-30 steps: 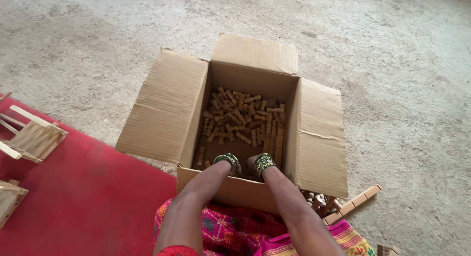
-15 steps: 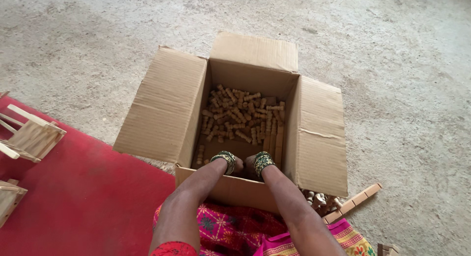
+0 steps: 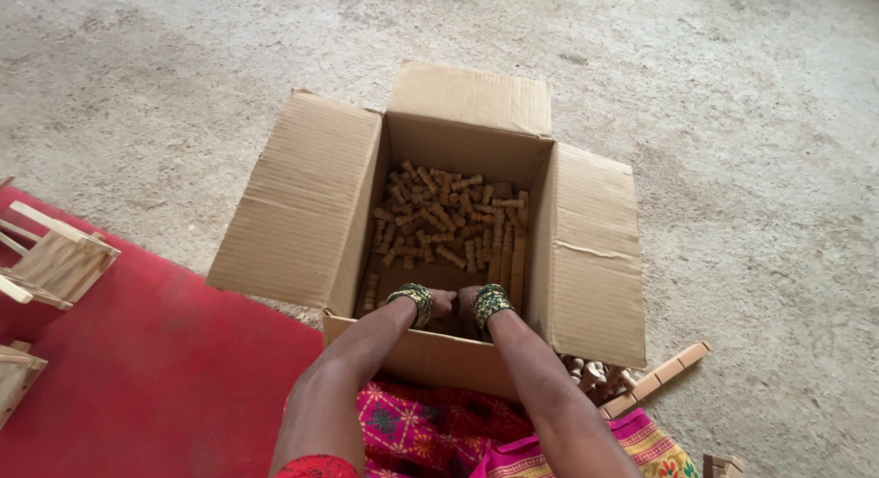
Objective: The person sits on the floor and repeatedly picks small wooden pieces from a cardboard box, rubs them between their hands, and places them on the floor beside the box. The task continues throughout the clip with the same repetitive motion.
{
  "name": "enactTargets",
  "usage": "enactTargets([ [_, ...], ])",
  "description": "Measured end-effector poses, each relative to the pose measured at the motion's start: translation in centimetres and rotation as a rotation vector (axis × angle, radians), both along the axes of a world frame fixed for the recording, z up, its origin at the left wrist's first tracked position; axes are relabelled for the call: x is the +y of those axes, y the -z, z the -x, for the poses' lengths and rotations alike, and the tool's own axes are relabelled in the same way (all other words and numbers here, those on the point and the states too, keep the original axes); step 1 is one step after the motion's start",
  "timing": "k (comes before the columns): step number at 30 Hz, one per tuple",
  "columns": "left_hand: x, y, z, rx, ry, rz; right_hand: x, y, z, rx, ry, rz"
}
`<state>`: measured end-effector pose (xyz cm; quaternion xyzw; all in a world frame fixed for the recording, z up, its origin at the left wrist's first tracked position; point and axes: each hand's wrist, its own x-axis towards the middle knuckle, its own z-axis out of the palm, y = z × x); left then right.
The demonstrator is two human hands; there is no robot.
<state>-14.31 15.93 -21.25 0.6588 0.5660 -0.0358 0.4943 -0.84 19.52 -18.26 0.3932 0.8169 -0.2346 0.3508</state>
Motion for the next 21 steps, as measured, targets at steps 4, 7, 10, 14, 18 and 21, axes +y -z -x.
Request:
enactTargets([
  [4,-0.2,-0.4,0.0,-0.156,-0.009,0.109,0.1,0.1,0.3,0.024,0.008,-0.033],
  [7,-0.6,-0.5,-0.2,0.127,0.098,0.119,0.1,0.0,0.2,0.027,0.003,-0.088],
  [10,-1.0,-0.5,-0.1,0.238,0.111,0.163,0.1,-0.2,0.1,-0.040,0.024,-0.068],
  [14,-0.9,-0.8,0.4,0.255,0.082,0.170,0.4,-0.7,0.3,0.187,0.235,-0.152],
  [18,-0.8,-1.3,0.4,0.245,0.031,0.160,0.5,-1.7,0.5,0.200,0.264,-0.235],
  [21,-0.3,-1.8,0.0,0.219,-0.023,0.107,0.5,-2.7,0.8,0.252,0.356,-0.254],
])
